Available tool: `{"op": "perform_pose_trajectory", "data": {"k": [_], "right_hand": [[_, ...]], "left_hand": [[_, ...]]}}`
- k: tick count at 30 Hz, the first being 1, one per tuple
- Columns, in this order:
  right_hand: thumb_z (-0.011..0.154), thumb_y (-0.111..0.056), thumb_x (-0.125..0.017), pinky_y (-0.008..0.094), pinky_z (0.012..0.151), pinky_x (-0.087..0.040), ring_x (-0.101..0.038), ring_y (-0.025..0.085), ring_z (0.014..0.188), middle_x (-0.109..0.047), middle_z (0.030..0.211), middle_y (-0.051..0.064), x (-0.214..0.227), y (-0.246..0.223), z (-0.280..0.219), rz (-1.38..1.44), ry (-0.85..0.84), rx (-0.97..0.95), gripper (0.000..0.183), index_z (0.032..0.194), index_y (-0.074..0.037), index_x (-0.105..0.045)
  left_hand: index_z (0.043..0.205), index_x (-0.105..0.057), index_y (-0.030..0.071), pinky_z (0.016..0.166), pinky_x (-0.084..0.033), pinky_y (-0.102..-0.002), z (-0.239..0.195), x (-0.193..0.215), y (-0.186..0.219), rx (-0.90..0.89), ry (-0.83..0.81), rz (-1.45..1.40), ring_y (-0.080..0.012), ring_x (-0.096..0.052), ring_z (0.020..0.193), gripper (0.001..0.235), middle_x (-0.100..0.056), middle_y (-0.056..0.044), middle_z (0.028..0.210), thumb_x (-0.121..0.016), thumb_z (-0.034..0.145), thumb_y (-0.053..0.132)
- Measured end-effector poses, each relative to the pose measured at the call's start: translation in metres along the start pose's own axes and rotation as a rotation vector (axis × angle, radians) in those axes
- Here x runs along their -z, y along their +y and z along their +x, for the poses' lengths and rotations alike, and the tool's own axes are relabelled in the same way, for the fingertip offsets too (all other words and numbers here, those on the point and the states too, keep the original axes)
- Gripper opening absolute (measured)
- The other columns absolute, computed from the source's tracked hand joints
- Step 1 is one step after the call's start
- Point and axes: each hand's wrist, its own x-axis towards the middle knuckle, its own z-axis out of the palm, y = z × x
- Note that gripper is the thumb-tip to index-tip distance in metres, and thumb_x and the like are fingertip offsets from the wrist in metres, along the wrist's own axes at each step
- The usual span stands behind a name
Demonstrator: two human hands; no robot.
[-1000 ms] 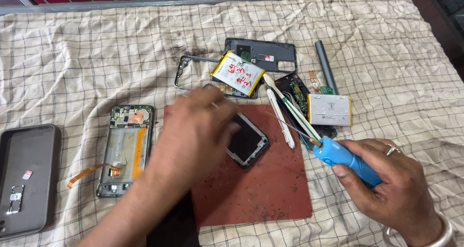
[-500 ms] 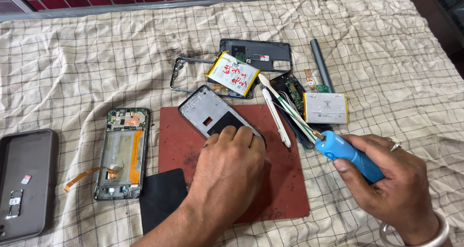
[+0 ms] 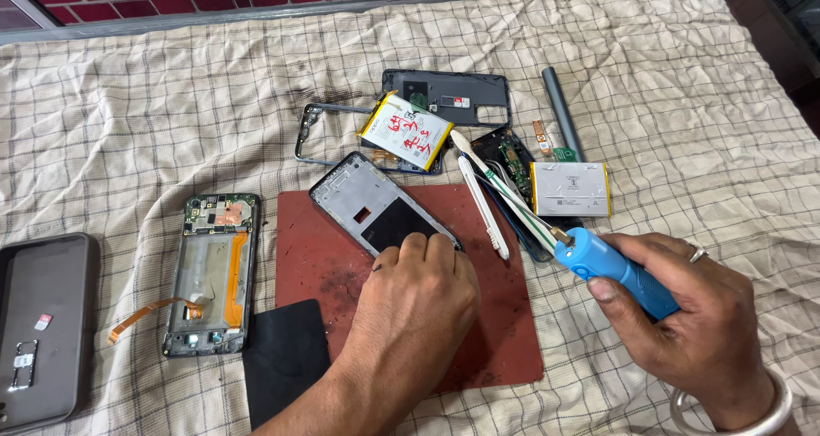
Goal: The person uses a blue soldering iron to heat the edges of a smartphone screen assembly and then scrapes away residue with a white plastic tool. They work on a red mat with other disassembled phone parts nearby.
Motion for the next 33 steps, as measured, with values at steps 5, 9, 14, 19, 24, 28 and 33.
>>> {"op": "perform_pose_trajectory", "data": {"k": [5,9,14,19,24,28,33], "right_hand": [[0.085,-0.019,-0.078,0.025,0.057,-0.053,-0.072,0.013,0.069,-0.076,0.097,0.012,0.001,0.000,0.000,0.016,0.055,0.026,0.035,0.113,0.001,-0.071],[0.086,-0.017,-0.078,0.026,0.049,-0.046,-0.063,0.014,0.060,-0.076,0.085,0.009,0.002,0.001,-0.002,0.003,0.069,-0.130,0.033,0.114,0.001,-0.074],[0.090,-0.017,-0.075,0.023,0.049,-0.045,-0.066,0.009,0.061,-0.075,0.085,0.008,-0.002,0.001,-0.002,0.048,0.117,-0.119,0.032,0.116,0.002,-0.073],[0.090,-0.020,-0.075,0.023,0.048,-0.046,-0.065,0.009,0.061,-0.075,0.087,0.008,-0.010,0.002,-0.003,0.075,0.125,-0.046,0.033,0.115,0.001,-0.072],[0.084,-0.023,-0.076,0.025,0.043,-0.047,-0.064,0.011,0.055,-0.077,0.080,0.008,-0.024,0.001,-0.001,0.080,0.072,-0.029,0.033,0.108,0.000,-0.073],[0.086,-0.023,-0.076,0.025,0.050,-0.053,-0.072,0.012,0.061,-0.077,0.093,0.014,-0.028,-0.004,-0.003,0.083,0.107,0.044,0.035,0.110,0.002,-0.071],[0.086,-0.022,-0.076,0.028,0.061,-0.059,-0.077,0.018,0.073,-0.077,0.096,0.015,-0.031,-0.004,0.000,0.113,0.085,0.064,0.037,0.115,0.000,-0.070]], "left_hand": [[0.097,-0.067,-0.007,0.069,-0.060,-0.040,0.005,0.005,-0.006,0.101,0.066,-0.131,-0.0268,-0.064,0.086,0.020,-0.063,-0.018,0.093,-0.062,0.077,-0.008],[0.101,-0.063,-0.006,0.067,-0.059,-0.042,0.008,0.014,-0.022,0.168,0.339,-0.299,-0.0329,-0.066,0.086,0.020,-0.065,-0.022,0.100,-0.060,0.081,-0.005],[0.096,-0.061,0.000,0.070,-0.055,-0.047,0.030,0.030,-0.061,0.179,0.388,-0.389,-0.0339,-0.069,0.077,0.005,-0.068,-0.017,0.084,-0.062,0.096,0.004],[0.101,-0.066,0.002,0.065,-0.058,-0.042,0.070,0.043,-0.100,0.078,0.559,-0.435,-0.0293,-0.074,0.073,0.009,-0.074,-0.013,0.084,-0.070,0.094,0.005],[0.101,-0.067,0.003,0.067,-0.058,-0.040,0.113,0.037,-0.122,0.003,0.602,-0.449,-0.0268,-0.076,0.076,0.027,-0.076,-0.008,0.082,-0.081,0.078,0.003],[0.098,-0.070,0.006,0.081,-0.053,-0.046,0.150,0.019,-0.126,0.080,0.512,-0.394,-0.0249,-0.075,0.076,0.022,-0.076,-0.007,0.077,-0.080,0.079,0.002],[0.095,-0.076,0.011,0.098,-0.037,-0.050,0.183,-0.006,-0.128,0.116,0.451,-0.274,-0.0245,-0.072,0.075,0.015,-0.076,-0.007,0.076,-0.079,0.082,0.005]]}}
